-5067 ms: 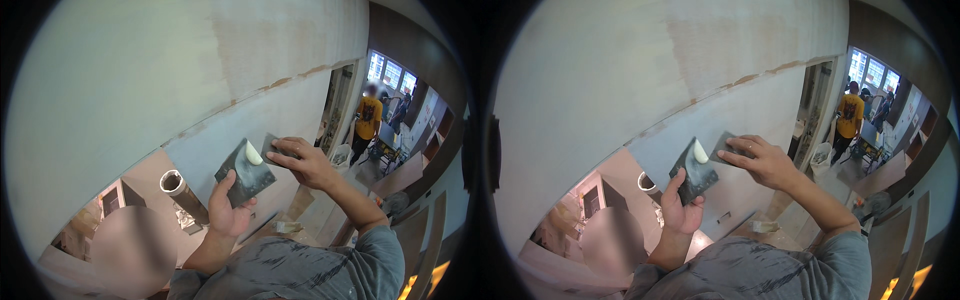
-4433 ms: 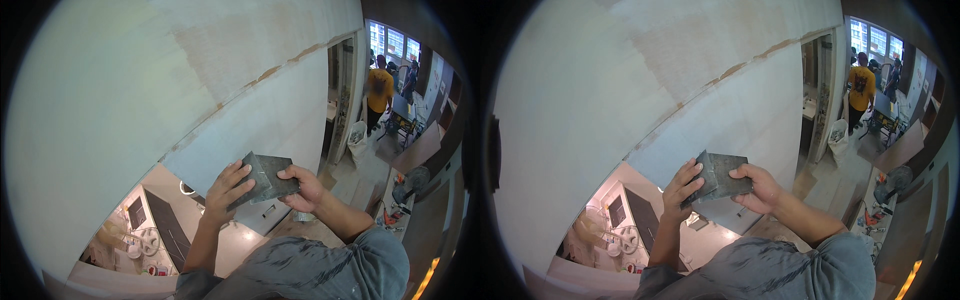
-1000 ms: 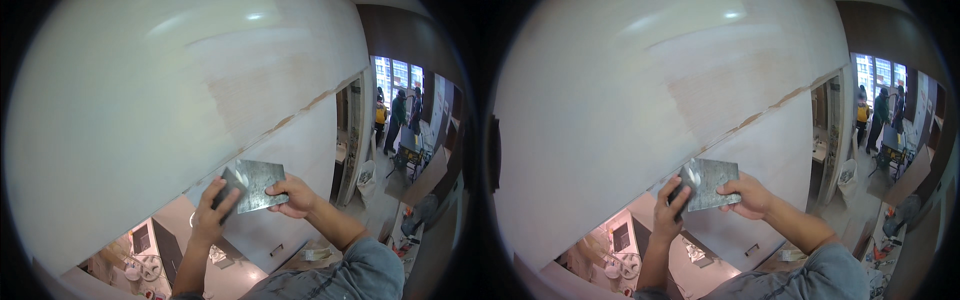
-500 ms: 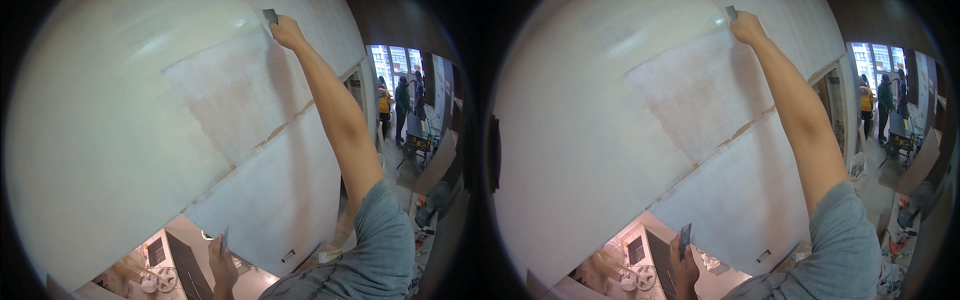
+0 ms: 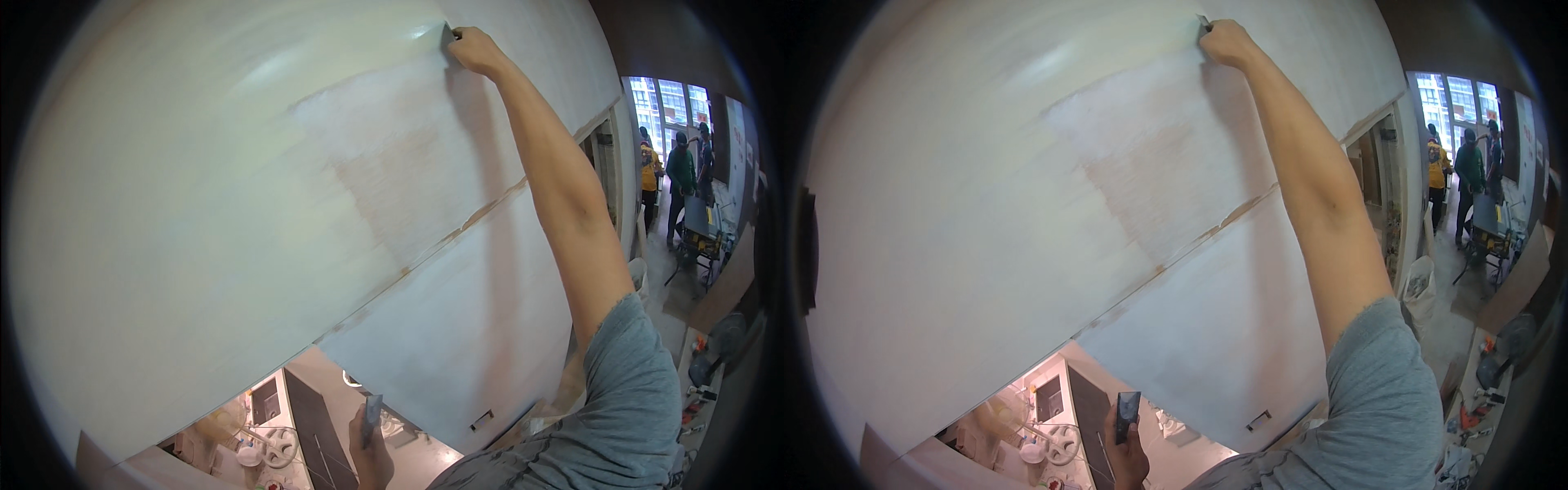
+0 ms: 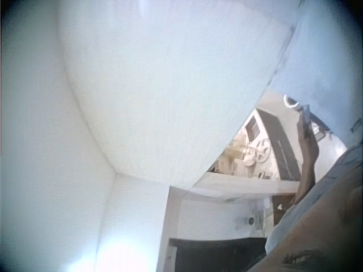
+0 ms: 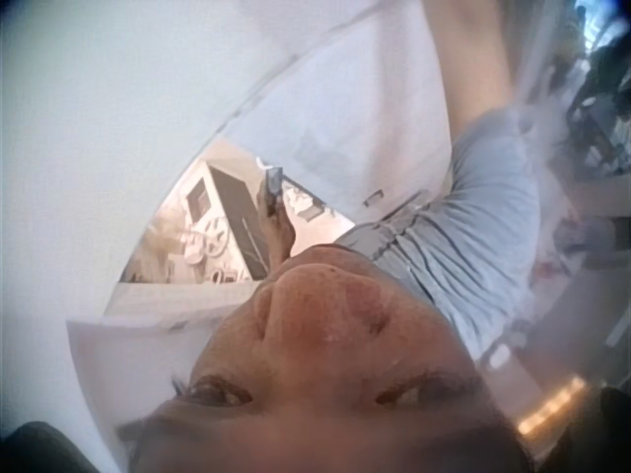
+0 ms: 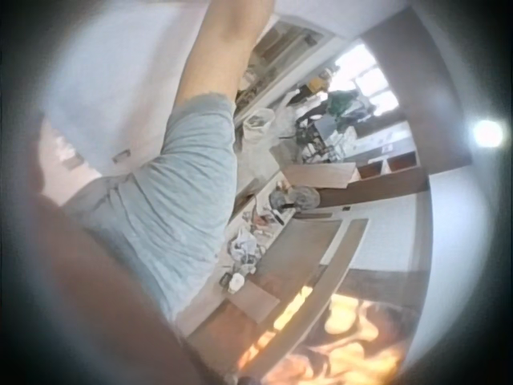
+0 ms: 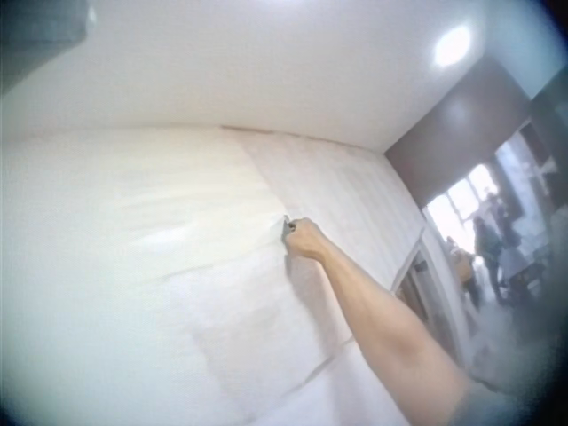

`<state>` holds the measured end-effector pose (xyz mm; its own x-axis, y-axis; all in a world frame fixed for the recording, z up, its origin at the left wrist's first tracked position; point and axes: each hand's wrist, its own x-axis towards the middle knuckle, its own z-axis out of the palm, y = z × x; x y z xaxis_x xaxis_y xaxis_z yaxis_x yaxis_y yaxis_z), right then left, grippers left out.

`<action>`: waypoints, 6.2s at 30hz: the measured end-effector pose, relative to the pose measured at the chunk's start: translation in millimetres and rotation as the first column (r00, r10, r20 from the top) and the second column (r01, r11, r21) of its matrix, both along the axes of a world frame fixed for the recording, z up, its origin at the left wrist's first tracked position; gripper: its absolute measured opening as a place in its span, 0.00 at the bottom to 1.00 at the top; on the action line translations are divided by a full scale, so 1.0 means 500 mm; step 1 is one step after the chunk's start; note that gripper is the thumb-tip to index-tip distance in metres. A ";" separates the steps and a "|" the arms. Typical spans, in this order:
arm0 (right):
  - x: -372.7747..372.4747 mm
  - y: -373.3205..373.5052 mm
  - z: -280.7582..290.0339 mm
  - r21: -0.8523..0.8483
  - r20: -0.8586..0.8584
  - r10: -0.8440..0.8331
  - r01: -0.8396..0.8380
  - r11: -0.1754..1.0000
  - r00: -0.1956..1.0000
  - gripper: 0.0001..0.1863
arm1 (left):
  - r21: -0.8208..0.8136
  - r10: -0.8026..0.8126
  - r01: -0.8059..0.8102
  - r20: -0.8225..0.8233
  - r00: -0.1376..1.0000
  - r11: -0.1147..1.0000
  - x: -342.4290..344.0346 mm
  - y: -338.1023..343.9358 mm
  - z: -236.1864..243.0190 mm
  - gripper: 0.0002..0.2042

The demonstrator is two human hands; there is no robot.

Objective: The person repeatedly scoops white plaster from a container and applies it to a wall using a trowel. They spread the material in smooth strokes and occasionally scrape excess plaster from the tool back into the container.

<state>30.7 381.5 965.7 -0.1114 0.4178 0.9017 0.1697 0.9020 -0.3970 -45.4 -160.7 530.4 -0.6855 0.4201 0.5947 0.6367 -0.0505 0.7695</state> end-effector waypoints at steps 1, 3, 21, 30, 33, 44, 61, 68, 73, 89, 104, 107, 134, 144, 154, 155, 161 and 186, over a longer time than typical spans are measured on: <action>-0.004 -0.015 0.001 0.006 -0.009 0.002 -0.002 1.000 1.000 0.21 | -0.036 -0.020 0.021 0.029 0.999 0.999 0.001 -0.005 0.002 0.23; -0.023 -0.070 -0.004 0.024 0.065 -0.042 0.040 0.999 0.997 0.22 | -0.079 -0.027 0.032 0.058 0.998 0.996 -0.001 -0.019 0.007 0.23; -0.235 -0.730 -0.096 0.450 0.186 -0.110 0.015 0.893 0.976 0.19 | 0.595 -0.402 0.024 0.512 0.759 0.803 -0.058 -0.009 0.152 0.20; -0.073 -0.734 -0.298 0.317 -0.052 0.869 -0.816 0.482 0.493 0.20 | 0.824 -0.770 0.183 0.387 0.507 0.535 -0.036 -0.017 0.288 0.16; -0.020 -0.730 -0.433 0.373 -0.075 0.855 -0.781 0.501 0.512 0.27 | 0.835 -0.827 0.249 0.354 0.437 0.490 -0.017 0.001 0.313 0.17; 0.021 -0.608 -0.581 -0.099 0.179 0.708 -0.704 0.703 0.683 0.27 | 0.639 -0.777 0.514 0.224 0.588 0.573 0.006 0.027 0.331 0.24; 0.096 -0.301 -0.395 -0.203 -0.369 0.586 -0.678 0.707 0.722 0.14 | -0.143 -0.061 -0.031 -0.594 0.802 0.989 -0.057 0.098 0.187 0.29; 0.070 -0.040 -0.128 -0.005 -0.128 0.005 -0.005 1.000 0.992 0.16 | -0.112 -0.033 -0.003 -0.321 0.947 0.994 -0.018 0.067 0.085 0.23; 0.036 0.026 -0.065 -0.061 -0.036 -0.095 0.093 0.994 0.995 0.17 | -0.117 -0.006 -0.010 -0.133 0.991 0.993 -0.009 0.019 0.014 0.22; -0.103 -0.269 -0.078 -0.027 -0.046 -0.042 0.041 0.999 0.998 0.20 | -0.085 0.033 -0.027 0.069 0.997 0.996 -0.032 -0.047 0.000 0.24; -0.215 -0.702 -0.148 0.328 0.113 0.102 -0.134 0.935 0.988 0.16 | -0.081 -0.042 0.041 -0.010 0.999 0.996 -0.029 -0.012 0.015 0.23; -0.188 -0.566 -0.121 0.402 0.146 0.067 -0.121 0.908 0.987 0.17 | -0.022 0.022 -0.020 0.075 0.997 1.000 -0.008 -0.034 0.007 0.25; -0.231 -0.636 -0.069 0.221 -0.016 0.145 -0.138 0.965 0.989 0.26 | 0.332 -0.133 -0.013 0.412 0.901 0.943 0.003 -0.026 0.076 0.27; -0.173 -0.780 -0.110 0.361 0.366 0.305 -0.436 0.824 0.879 0.24 | 0.721 -0.554 0.076 0.456 0.696 0.689 -0.021 -0.021 0.218 0.12; -0.044 -0.732 -0.569 0.605 -0.037 0.913 -0.718 0.344 0.406 0.29 | 0.823 -0.841 0.253 0.410 0.354 0.508 0.001 -0.001 0.284 0.17; -0.039 -0.733 -0.574 0.554 0.014 0.903 -0.755 0.350 0.429 0.30 | 0.815 -0.854 0.295 0.403 0.330 0.499 0.001 -0.003 0.284 0.17; -0.016 -0.629 -0.610 0.204 0.515 0.620 -0.787 0.582 0.592 0.32 | 0.745 -0.884 0.486 0.321 0.339 0.457 -0.005 -0.009 0.296 0.21; 0.087 -0.050 -0.192 -0.096 -0.140 -0.031 0.018 0.995 0.990 0.21 | -0.082 0.098 -0.140 -0.384 0.918 0.987 -0.009 0.014 0.117 0.27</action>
<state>74.4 356.5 869.7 0.0258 0.5024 0.8643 0.1272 0.8559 -0.5013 -49.7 -153.8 588.7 -0.4675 0.4237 0.7758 0.8769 0.1117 0.4675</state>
